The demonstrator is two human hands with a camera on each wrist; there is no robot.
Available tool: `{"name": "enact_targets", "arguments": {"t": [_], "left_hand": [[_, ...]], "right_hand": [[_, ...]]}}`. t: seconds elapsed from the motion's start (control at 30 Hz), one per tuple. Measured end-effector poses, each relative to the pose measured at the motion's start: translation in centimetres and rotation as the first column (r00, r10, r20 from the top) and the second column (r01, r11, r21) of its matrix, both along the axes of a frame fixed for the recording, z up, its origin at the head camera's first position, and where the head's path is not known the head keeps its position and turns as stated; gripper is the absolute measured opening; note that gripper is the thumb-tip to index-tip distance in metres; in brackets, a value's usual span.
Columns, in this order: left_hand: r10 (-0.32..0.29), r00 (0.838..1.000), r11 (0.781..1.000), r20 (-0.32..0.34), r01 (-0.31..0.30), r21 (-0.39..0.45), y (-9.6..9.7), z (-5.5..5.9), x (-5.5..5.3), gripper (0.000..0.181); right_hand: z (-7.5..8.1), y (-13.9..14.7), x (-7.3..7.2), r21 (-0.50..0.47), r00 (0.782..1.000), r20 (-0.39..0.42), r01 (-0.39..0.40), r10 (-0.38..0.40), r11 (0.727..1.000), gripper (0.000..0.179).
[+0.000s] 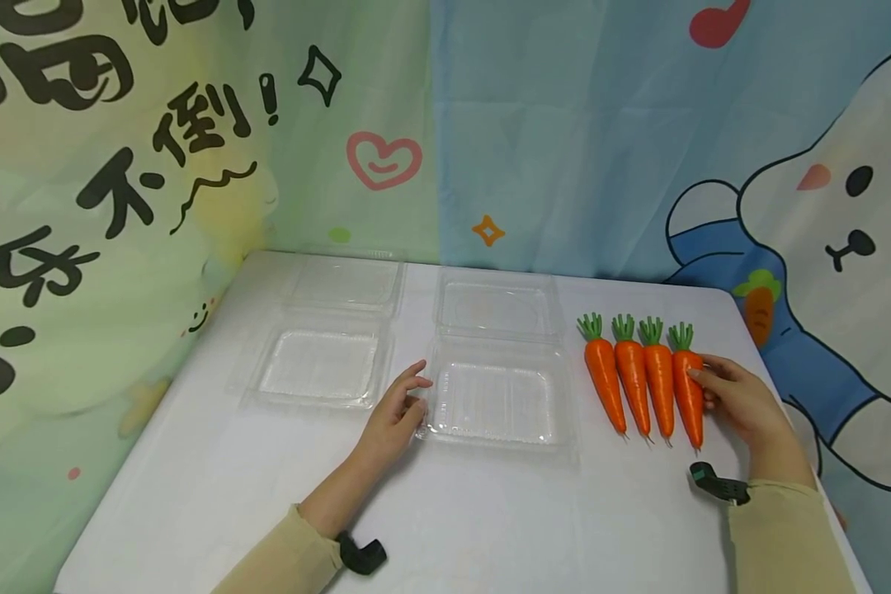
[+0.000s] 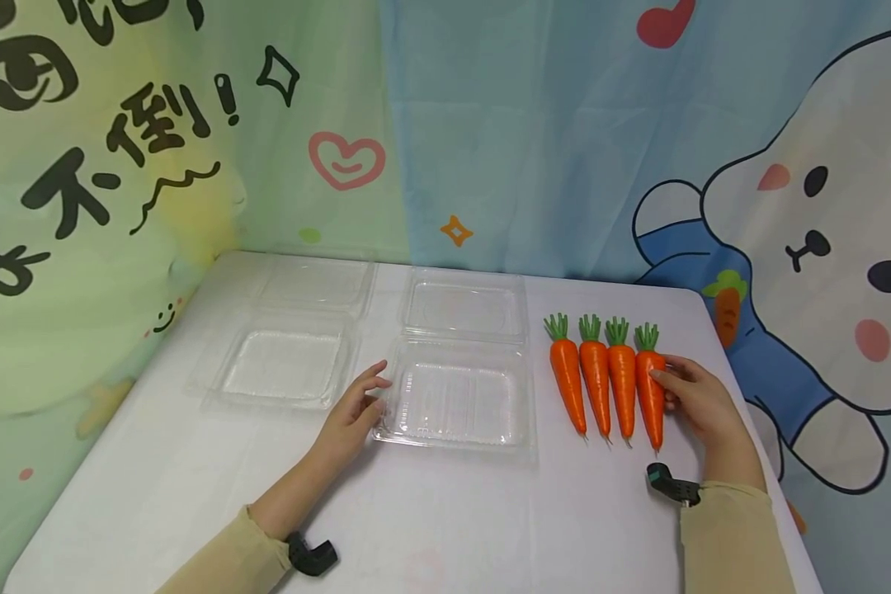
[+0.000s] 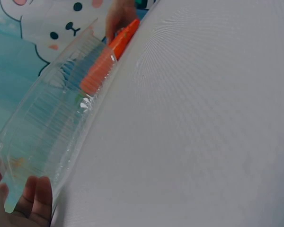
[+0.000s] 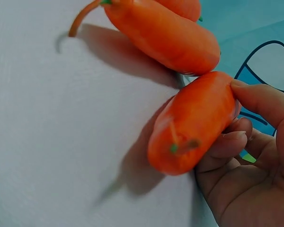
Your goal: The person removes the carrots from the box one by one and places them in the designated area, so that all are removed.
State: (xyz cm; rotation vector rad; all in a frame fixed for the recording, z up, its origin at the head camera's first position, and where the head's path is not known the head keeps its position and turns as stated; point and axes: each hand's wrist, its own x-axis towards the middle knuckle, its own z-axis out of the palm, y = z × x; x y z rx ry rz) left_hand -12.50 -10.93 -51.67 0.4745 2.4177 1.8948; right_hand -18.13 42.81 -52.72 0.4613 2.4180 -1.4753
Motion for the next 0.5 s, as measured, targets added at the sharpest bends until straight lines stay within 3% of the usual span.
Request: {"name": "enact_targets", "arguments": {"t": [0.1, 0.33, 0.5], "left_hand": [[-0.005, 1.0, 1.0, 0.006, 0.005, 0.01, 0.0, -0.2, -0.1, 0.03], [0.011, 1.0, 1.0, -0.011, -0.011, 0.021, -0.1, -3.3, -1.1, 0.032], [0.014, 0.999, 1.0, -0.032, -0.013, 0.021, -0.2, -3.9, -1.1, 0.03]], "right_hand": [[-0.1, 0.0, -0.1, 0.012, 1.0, 0.006, 0.007, -0.007, 1.0, 0.087], [0.2, 0.0, -0.1, 0.07, 1.0, 0.011, -0.003, 0.002, 0.998, 0.087], [1.1, -0.2, 0.0, 0.173, 1.0, 0.011, 0.011, -0.013, 0.985, 0.084]]}}
